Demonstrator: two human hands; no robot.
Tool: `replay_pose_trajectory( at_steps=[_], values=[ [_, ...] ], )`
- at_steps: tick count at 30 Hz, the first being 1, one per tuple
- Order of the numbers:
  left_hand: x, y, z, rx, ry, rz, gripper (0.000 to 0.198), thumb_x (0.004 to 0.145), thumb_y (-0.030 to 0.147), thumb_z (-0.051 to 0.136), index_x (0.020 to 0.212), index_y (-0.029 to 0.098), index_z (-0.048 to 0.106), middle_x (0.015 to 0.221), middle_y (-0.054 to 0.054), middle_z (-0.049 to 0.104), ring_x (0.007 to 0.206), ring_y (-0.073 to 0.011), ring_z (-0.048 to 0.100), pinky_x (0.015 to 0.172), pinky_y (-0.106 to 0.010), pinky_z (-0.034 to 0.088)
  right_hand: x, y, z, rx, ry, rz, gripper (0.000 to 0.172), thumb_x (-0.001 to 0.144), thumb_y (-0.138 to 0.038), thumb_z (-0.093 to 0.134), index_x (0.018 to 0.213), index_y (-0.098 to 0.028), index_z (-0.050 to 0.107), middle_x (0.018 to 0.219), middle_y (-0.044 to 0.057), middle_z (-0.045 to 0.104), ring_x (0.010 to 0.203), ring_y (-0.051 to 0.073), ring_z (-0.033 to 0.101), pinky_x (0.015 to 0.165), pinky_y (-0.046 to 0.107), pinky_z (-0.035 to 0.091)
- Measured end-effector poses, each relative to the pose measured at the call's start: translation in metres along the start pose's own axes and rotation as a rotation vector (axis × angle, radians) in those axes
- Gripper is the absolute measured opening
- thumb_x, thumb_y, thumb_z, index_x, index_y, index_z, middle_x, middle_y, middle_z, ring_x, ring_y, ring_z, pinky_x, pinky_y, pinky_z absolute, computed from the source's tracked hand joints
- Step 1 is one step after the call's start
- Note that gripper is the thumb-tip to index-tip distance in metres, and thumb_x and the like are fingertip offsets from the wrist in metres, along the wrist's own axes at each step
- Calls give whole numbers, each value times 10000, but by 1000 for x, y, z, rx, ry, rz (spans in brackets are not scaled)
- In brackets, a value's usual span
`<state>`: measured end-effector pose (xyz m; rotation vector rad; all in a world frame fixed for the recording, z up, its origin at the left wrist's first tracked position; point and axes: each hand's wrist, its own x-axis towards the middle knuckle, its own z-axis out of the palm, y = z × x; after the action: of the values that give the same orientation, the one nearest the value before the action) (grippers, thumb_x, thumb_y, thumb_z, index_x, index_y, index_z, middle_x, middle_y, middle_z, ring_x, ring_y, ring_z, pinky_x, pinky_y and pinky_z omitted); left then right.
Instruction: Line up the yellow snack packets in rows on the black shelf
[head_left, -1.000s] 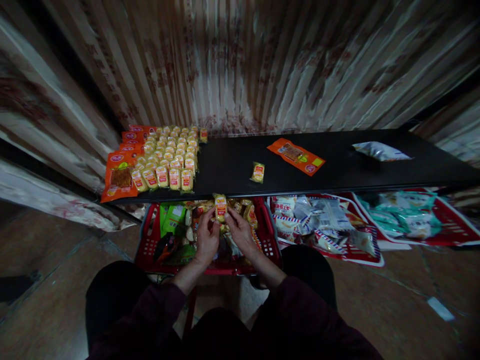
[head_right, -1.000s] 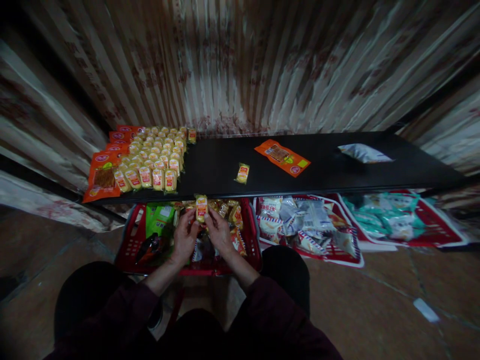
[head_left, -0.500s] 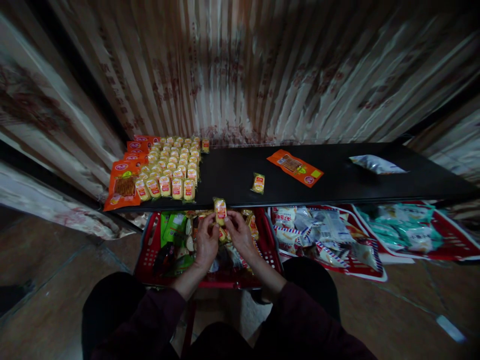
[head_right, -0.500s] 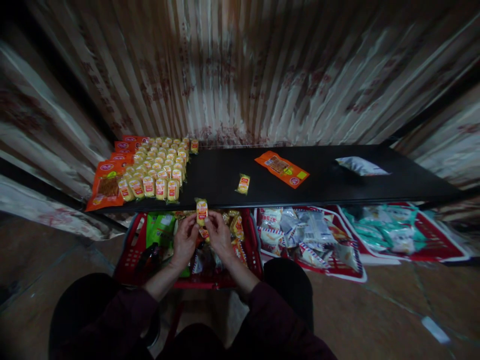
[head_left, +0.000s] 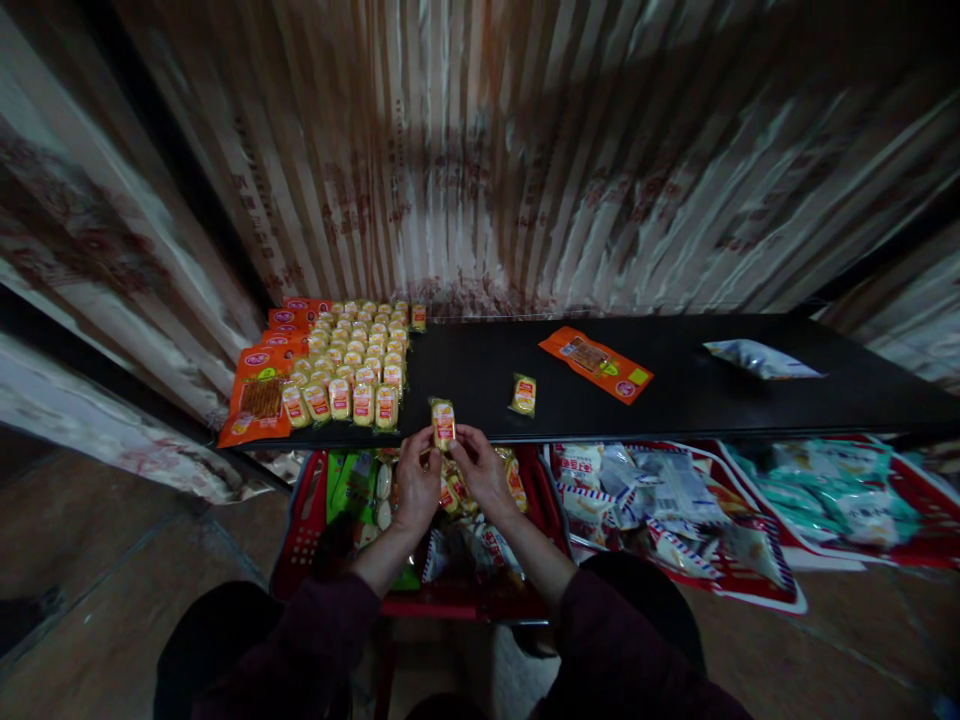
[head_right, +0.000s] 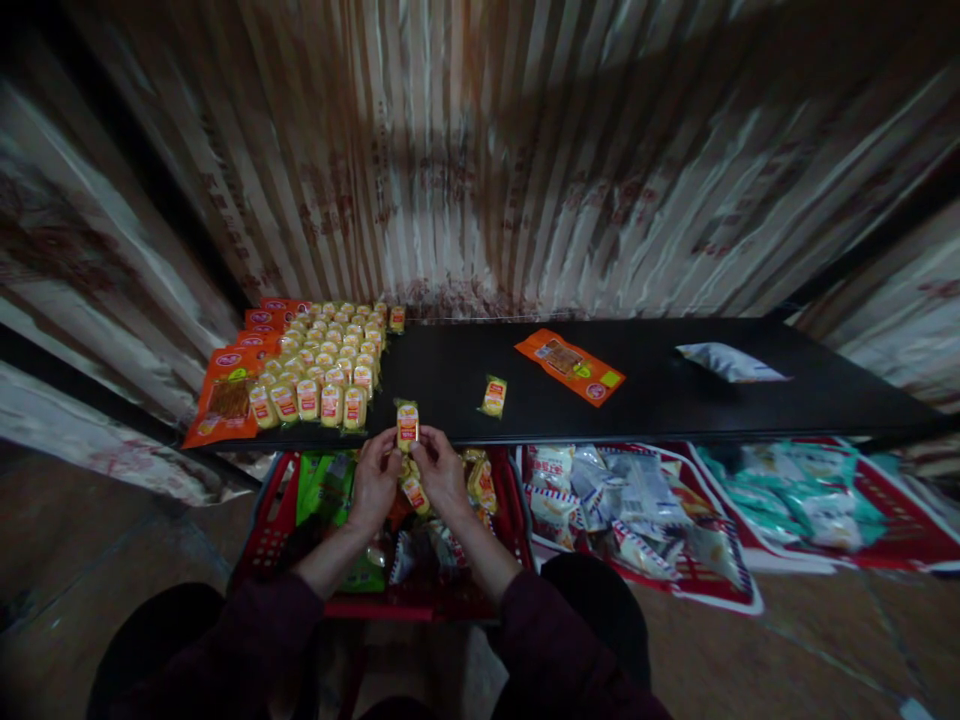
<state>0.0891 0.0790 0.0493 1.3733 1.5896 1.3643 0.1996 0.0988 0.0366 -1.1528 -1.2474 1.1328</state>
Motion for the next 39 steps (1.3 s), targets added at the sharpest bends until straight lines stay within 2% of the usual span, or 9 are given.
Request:
replay_pose_trajectory(
  at_steps=[8, 18, 24, 31, 39],
  values=[
    [24, 4, 5, 27, 22, 24, 332, 791, 120, 444, 1093, 154, 577, 1054, -89, 566, 955, -151, 580, 933, -333, 454, 24, -9, 7, 5, 43, -13, 303, 760, -370, 588, 1003, -190, 587, 968, 64, 673, 913, 202, 635, 891, 368, 483],
    [60, 19, 17, 128, 63, 5, 376, 770, 75, 432, 1098, 164, 594, 1108, -98, 584, 1048, -175, 547, 985, -331, 416, 69, -3, 15, 2, 108, -34, 294, 719, -365, 599, 959, -195, 599, 940, 48, 677, 870, 189, 631, 867, 352, 486],
    [78, 23, 23, 129, 58, -51, 392, 754, 65, 421, 1103, 151, 579, 1113, -96, 584, 1044, -161, 547, 981, -303, 415, 94, 1, 18, 19, 139, -26, 295, 692, -382, 602, 925, -201, 593, 910, 41, 681, 844, 189, 631, 843, 350, 490],
    [93, 29, 23, 159, 42, -105, 397, 751, 57, 422, 1111, 129, 573, 1134, -111, 594, 1084, -172, 538, 1008, -310, 394, 109, 6, 21, -13, 117, -27, 312, 699, -398, 585, 939, -198, 594, 939, 47, 677, 859, 190, 627, 853, 351, 479],
    [111, 24, 29, 174, 49, -124, 392, 750, 61, 432, 1096, 149, 595, 1137, -105, 607, 1076, -183, 549, 1002, -336, 404, 123, 4, 29, 6, 144, -10, 302, 684, -377, 595, 925, -195, 600, 914, 44, 683, 845, 193, 629, 846, 356, 487]
  ],
)
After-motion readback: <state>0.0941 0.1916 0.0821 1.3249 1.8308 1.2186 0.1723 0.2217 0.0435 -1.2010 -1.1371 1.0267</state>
